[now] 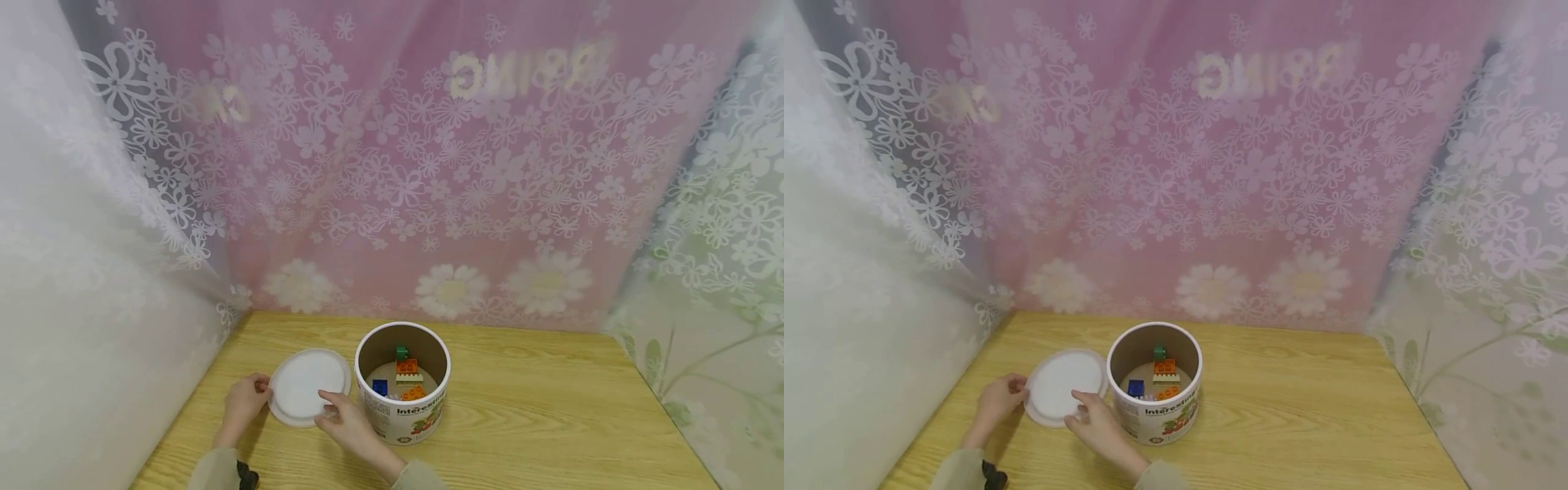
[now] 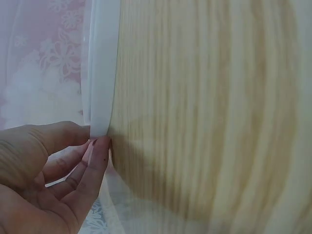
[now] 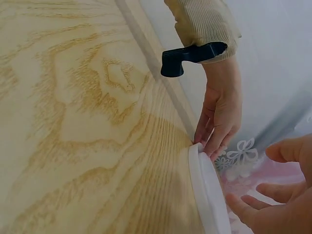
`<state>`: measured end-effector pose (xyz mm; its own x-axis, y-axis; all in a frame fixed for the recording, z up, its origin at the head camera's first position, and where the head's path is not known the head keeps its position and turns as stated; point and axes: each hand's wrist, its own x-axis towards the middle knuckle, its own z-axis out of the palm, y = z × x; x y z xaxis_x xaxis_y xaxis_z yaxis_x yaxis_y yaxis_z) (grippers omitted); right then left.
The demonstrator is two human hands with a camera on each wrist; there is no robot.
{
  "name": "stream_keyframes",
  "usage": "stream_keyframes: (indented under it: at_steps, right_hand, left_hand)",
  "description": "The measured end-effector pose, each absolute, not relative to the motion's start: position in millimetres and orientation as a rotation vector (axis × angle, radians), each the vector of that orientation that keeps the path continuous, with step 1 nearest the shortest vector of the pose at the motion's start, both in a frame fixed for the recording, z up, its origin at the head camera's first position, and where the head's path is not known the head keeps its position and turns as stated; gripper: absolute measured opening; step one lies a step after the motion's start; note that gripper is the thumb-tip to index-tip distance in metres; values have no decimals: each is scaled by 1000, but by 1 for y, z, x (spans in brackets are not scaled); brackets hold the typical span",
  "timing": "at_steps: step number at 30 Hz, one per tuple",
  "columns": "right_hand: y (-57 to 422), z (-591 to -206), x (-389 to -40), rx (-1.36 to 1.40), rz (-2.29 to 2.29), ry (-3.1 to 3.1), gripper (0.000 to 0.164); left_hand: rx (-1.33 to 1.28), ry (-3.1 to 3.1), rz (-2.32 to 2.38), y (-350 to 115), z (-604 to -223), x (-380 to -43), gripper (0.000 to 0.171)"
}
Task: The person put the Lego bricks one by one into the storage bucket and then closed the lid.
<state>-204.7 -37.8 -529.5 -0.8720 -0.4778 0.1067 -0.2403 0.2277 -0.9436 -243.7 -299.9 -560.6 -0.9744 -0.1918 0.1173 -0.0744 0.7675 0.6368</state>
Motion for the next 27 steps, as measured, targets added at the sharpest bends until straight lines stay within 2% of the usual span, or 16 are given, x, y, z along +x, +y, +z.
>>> stream_keyframes:
  at_steps: [18, 27]
  right_hand:
    - [-41, -542, -207, -561, -1694, 2389, 57]
    - [-43, -551, -211, -356, -1849, 2125, 55]
  left_hand:
    - [232, -2818, -822, -322, -554, -225, 19]
    - [302, -2844, -887, -329, -551, -219, 14]
